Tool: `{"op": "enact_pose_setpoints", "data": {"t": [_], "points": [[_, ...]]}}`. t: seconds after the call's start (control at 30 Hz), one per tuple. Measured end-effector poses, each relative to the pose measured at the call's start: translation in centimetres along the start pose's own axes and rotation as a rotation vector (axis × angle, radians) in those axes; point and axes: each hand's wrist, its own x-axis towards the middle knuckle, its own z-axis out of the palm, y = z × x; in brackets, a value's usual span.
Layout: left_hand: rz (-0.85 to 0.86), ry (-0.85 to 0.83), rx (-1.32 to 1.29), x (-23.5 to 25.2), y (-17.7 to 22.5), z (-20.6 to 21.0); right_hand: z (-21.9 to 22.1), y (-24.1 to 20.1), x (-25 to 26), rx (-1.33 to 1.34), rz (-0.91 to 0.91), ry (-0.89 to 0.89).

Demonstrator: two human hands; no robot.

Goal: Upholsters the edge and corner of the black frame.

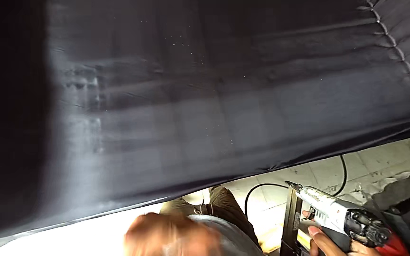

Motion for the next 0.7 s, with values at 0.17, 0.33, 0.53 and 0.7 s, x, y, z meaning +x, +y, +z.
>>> {"op": "enact_pose_setpoints", "data": {"t": [0.17,0.33,0.53,0.7], "points": [[-0.159,-0.080,1.068,-7.0,-15.2,-8.4,8.3,0.0,-6.3,0.063,-0.056,0.122],[-0.233,-0.187,0.980,-7.1,-15.3,-10.1,12.6,0.0,-11.0,0.037,0.007,0.170],[0.207,-0.094,1.027,-6.5,-13.9,-10.9,13.4,0.8,-13.5,0.039,0.063,0.216],[0.358,-0.239,1.074,-9.7,-17.1,-10.7,11.6,1.9,-11.2,-0.065,0.067,0.230]]}}
